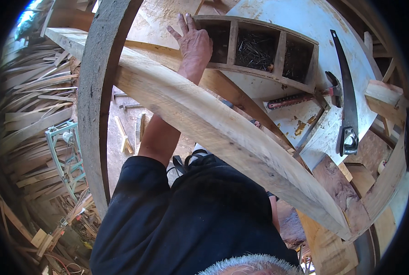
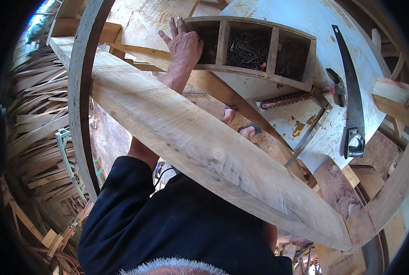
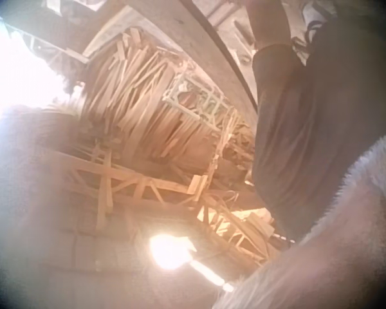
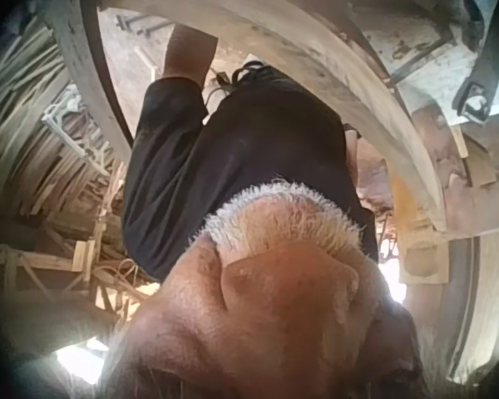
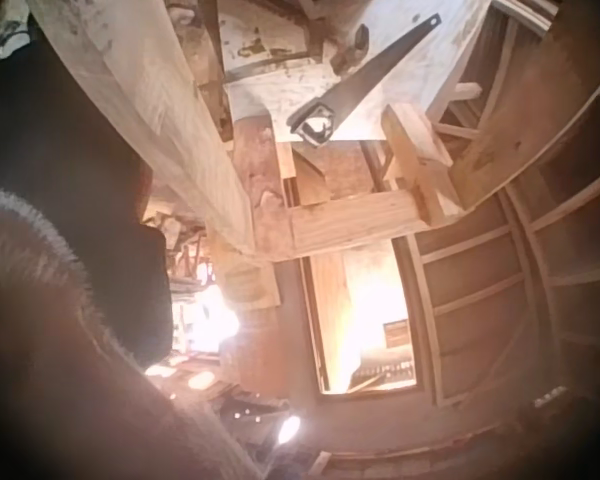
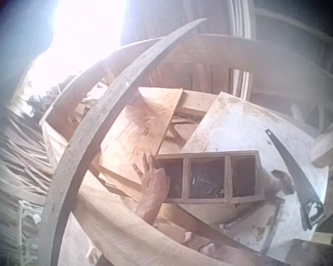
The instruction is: The person saws a piece of wood, takes a nail from a wooden box, and hammers the wood piece onto a larger structure.
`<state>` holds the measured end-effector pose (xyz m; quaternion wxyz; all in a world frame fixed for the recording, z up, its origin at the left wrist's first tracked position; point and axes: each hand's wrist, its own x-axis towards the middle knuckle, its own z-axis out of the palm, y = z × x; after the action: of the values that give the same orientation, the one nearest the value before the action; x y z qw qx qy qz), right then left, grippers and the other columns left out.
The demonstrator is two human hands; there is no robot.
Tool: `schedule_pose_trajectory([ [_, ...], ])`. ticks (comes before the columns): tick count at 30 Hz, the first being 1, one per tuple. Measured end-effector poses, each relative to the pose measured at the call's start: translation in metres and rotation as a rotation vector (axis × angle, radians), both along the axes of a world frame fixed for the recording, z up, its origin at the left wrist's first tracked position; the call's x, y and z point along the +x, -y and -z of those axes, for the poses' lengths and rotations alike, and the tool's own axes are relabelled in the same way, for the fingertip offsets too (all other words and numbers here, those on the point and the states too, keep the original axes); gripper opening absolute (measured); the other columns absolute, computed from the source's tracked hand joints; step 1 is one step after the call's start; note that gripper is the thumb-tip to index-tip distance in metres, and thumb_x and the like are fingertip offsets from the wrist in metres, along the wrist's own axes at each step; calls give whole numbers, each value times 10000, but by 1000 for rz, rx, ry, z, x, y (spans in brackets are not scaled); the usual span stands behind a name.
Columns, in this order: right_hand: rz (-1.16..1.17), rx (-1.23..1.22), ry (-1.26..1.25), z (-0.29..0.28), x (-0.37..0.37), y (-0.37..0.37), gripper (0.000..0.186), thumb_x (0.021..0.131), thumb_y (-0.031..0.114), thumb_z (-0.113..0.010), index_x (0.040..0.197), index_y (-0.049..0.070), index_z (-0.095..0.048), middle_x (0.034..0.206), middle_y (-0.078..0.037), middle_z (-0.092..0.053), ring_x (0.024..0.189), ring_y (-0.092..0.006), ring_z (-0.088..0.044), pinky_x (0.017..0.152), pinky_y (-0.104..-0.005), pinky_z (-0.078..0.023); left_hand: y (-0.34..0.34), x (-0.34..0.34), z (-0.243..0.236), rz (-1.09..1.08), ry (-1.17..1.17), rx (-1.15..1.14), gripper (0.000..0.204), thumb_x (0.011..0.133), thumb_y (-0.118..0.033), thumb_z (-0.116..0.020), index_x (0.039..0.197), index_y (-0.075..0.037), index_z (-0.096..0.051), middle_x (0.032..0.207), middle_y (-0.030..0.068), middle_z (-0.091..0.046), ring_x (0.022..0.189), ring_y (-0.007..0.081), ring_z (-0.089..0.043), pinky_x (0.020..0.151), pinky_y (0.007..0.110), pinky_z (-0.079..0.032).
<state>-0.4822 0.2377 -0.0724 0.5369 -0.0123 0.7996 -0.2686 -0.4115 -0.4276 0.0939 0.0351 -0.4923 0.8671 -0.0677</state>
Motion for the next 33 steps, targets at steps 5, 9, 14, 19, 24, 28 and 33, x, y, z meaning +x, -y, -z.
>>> schedule_pose_trajectory([
  [5, 30, -15, 9, 10, 5, -7, 288, 948, 253, -714, 1107, 14, -736, 734, -73, -653, 562, -175, -558, 523, -337, -438, -3, -6, 13, -58, -46, -24, 271, 800, -337, -799, 983, -136, -801, 1641, 257, -319, 1562, 490, -144, 1154, 802, -78],
  [9, 53, -23, 20, 17, 7, -12, 291, 945, 252, -722, 1104, 9, -735, 726, -65, -650, 548, -165, -552, 511, -328, -435, -4, -7, 10, -80, -173, 40, 268, 814, -332, -783, 985, -126, -806, 1653, 264, -287, 1551, 508, -162, 1146, 807, -84],
  [14, 84, -18, 34, 26, 9, -21, 296, 940, 251, -733, 1100, 2, -734, 715, -55, -646, 531, -151, -545, 497, -318, -430, 7, 7, -17, 6, -611, 347, 288, 848, -368, -773, 992, -123, -816, 1528, 304, -461, 1557, 443, -208, 1240, 621, -148],
  [19, 113, 40, 100, 13, 13, -15, 301, 936, 251, -744, 1097, -4, -733, 704, -45, -643, 513, -138, -537, 482, -307, -426, -9, 24, -32, -60, -1154, 766, 210, 898, -271, -785, 957, -69, -791, 1137, 153, -723, 1296, 242, -532, 1087, 377, -399],
  [24, 107, -45, -88, -26, 14, 18, 304, 946, 223, -724, 1148, -4, -714, 699, -28, -633, 528, -113, -555, 480, -278, -420, -28, 29, -41, -92, -1440, 1005, 137, 938, -174, -777, 990, -51, -747, 913, -24, -671, 875, 70, -574, 856, 228, -466],
  [28, 180, -6, -52, -36, 16, 30, 337, 939, 234, -729, 1171, -10, -704, 685, -31, -632, 553, -120, -576, 516, -282, -441, -39, 24, -48, -21, -1519, 1042, 125, 962, -139, -747, 1023, -34, -719, 921, 4, -699, 869, 84, -635, 843, 239, -511],
  [33, -122, -210, -486, -13, 21, 18, 386, 933, 258, -735, 1197, -19, -685, 701, -42, -637, 599, -137, -598, 570, -299, -475, -68, 7, -40, -32, -1554, 1251, 136, 1005, -130, -683, 1048, -3, -668, 989, 127, -756, 907, 198, -753, 824, 323, -619],
])
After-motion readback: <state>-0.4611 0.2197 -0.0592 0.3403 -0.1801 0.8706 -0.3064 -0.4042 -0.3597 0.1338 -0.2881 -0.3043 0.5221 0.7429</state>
